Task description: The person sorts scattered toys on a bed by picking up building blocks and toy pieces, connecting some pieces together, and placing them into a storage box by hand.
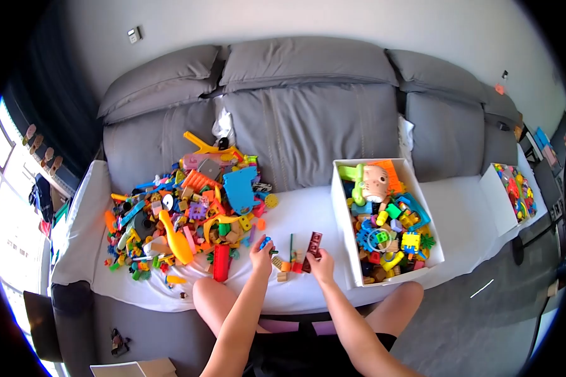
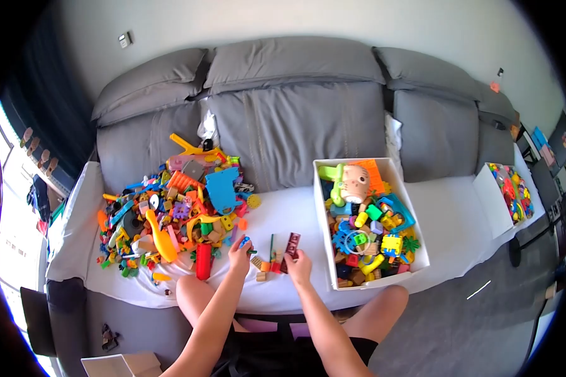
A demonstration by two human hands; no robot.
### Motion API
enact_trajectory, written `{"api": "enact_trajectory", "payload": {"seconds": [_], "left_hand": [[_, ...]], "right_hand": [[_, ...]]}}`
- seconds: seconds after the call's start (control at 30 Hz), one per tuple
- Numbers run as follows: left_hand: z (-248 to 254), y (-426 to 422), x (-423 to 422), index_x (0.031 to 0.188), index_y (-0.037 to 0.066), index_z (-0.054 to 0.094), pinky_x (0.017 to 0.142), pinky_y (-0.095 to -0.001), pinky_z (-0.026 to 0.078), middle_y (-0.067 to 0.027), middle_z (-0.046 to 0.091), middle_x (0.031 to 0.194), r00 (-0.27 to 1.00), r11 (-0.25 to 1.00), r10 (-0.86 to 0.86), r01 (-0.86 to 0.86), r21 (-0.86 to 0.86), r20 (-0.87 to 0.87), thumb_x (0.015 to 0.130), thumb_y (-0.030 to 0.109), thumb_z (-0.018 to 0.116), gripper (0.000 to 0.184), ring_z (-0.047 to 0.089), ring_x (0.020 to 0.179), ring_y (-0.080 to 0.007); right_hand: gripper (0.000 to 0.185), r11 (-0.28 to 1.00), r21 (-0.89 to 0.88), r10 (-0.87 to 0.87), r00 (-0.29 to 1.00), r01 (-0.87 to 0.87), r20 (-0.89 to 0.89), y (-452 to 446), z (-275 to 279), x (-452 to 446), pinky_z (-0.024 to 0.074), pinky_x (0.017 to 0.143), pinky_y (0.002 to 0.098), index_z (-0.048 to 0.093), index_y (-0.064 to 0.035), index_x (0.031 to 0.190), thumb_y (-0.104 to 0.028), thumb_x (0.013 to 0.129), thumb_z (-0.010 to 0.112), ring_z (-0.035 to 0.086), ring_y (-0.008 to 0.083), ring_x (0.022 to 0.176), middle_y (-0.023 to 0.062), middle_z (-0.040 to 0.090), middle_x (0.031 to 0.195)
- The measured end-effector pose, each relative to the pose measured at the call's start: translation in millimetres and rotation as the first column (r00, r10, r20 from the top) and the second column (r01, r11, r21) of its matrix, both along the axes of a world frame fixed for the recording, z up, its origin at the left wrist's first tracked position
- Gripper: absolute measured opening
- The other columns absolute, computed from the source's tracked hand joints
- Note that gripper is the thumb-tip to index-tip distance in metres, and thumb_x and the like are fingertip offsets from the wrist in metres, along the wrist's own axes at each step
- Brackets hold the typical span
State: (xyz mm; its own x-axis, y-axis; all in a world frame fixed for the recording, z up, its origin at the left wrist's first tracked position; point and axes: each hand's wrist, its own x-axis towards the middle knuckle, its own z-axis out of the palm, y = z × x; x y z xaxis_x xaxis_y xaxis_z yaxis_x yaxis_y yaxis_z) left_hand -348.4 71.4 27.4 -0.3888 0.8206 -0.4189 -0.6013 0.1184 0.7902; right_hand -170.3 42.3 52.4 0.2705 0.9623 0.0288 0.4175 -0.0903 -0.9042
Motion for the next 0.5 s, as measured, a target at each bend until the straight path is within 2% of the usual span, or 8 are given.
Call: {"api": "enact_trajectory", "payload": {"seconds": [0.1, 0.17, 0.2, 0.3, 0.37, 0.4, 0.43, 0.5], "left_hand": [[42.8, 9.1, 39.3, 0.117, 0.000, 0.051, 0.063, -0.0254, 0.049, -0.0085, 0.059, 0.087, 0.962, 0.999, -0.023, 0.011, 0.046, 0.271, 0.078, -0.007, 0.059, 0.041, 0.058, 0.071, -0.0168], [69.3, 18.9, 73.4, 0.118, 0.000, 0.050, 0.066, -0.0262, 0.049, -0.0094, 0.059, 0.089, 0.920, 0.993, -0.099, 0.063, 0.104, 0.379, 0.078, -0.008, 0.058, 0.041, 0.058, 0.074, -0.0172], [83.1, 25.7, 92.3, 0.118, 0.001, 0.050, 0.071, -0.0267, 0.049, -0.0103, 0.059, 0.093, 0.887, 0.984, -0.156, 0.100, 0.148, 0.435, 0.081, -0.007, 0.056, 0.039, 0.057, 0.078, -0.0175], [123.5, 41.5, 151.8, 0.125, 0.004, 0.044, 0.075, -0.0289, 0.048, -0.0096, 0.058, 0.098, 0.786, 0.910, -0.393, 0.259, 0.323, 0.477, 0.085, -0.002, 0.053, 0.041, 0.056, 0.082, -0.0180], [171.7, 31.9, 179.5, 0.130, 0.006, 0.040, 0.078, -0.0297, 0.048, -0.0088, 0.057, 0.099, 0.713, 0.829, -0.558, 0.465, 0.309, 0.424, 0.087, 0.004, 0.054, 0.045, 0.055, 0.083, -0.0170], [182.0, 28.6, 188.0, 0.132, 0.007, 0.038, 0.077, -0.0288, 0.047, -0.0080, 0.057, 0.100, 0.695, 0.777, -0.629, 0.552, 0.302, 0.348, 0.088, 0.007, 0.054, 0.047, 0.055, 0.084, -0.0157], [187.0, 27.0, 194.3, 0.134, 0.008, 0.036, 0.077, -0.0279, 0.047, -0.0072, 0.056, 0.101, 0.667, 0.720, -0.693, 0.632, 0.285, 0.273, 0.088, 0.010, 0.054, 0.049, 0.055, 0.085, -0.0145], [158.6, 31.8, 199.6, 0.131, 0.007, 0.041, 0.079, -0.0292, 0.047, -0.0037, 0.057, 0.102, 0.734, 0.698, -0.679, 0.656, 0.288, -0.024, 0.088, 0.015, 0.056, 0.046, 0.055, 0.090, -0.0134]], "right_hand": [[0.024, 0.990, 0.130, 0.073, 0.983, -0.052, -0.168, -3.5, 36.8, -0.2, 0.0433, 0.049, 0.0266, 0.061, -0.0004, 0.083, -0.024, 0.080, 0.066, 0.056, 0.0118, 0.053, 0.0051, 0.061, 0.064], [0.022, 0.995, 0.098, 0.062, 0.905, -0.023, -0.421, -5.6, 72.3, 7.3, 0.0350, 0.040, 0.0215, 0.059, -0.0018, 0.087, -0.023, 0.084, 0.064, 0.046, 0.0048, 0.045, -0.0001, 0.057, 0.059], [0.021, 0.992, 0.116, 0.013, 0.889, 0.045, -0.459, -7.2, 95.6, 14.0, 0.0291, 0.036, 0.0202, 0.059, -0.0030, 0.088, -0.023, 0.084, 0.063, 0.042, 0.0037, 0.040, -0.0024, 0.053, 0.056], [0.022, 0.957, 0.143, -0.113, 0.776, 0.253, -0.620, -11.5, 141.2, 46.5, 0.0314, 0.037, 0.0194, 0.056, -0.0016, 0.100, -0.019, 0.087, 0.060, 0.043, 0.0045, 0.042, -0.0032, 0.053, 0.059], [0.036, 0.898, 0.186, -0.192, 0.735, 0.399, -0.651, -12.6, 135.5, 70.5, 0.0403, 0.040, 0.0204, 0.045, -0.0024, 0.120, -0.015, 0.088, 0.056, 0.051, 0.0071, 0.051, 0.0016, 0.057, 0.076], [0.050, 0.881, 0.204, -0.183, 0.707, 0.426, -0.683, -14.8, 130.3, 79.5, 0.0500, 0.053, 0.0229, 0.030, -0.0047, 0.133, -0.012, 0.089, 0.053, 0.058, 0.0112, 0.069, 0.0089, 0.054, 0.105], [0.052, 0.853, 0.247, -0.178, 0.700, 0.460, -0.692, -18.1, 124.0, 84.1, 0.0528, 0.066, 0.0259, 0.026, -0.0055, 0.135, -0.008, 0.090, 0.051, 0.059, 0.0140, 0.086, 0.0106, 0.040, 0.128], [0.056, 0.831, 0.224, -0.257, 0.707, 0.510, -0.659, -27.2, 110.4, 87.5, 0.0529, 0.070, 0.0281, 0.023, -0.0058, 0.136, 0.002, 0.087, 0.048, 0.059, 0.0170, 0.088, 0.0132, 0.036, 0.131]]}}
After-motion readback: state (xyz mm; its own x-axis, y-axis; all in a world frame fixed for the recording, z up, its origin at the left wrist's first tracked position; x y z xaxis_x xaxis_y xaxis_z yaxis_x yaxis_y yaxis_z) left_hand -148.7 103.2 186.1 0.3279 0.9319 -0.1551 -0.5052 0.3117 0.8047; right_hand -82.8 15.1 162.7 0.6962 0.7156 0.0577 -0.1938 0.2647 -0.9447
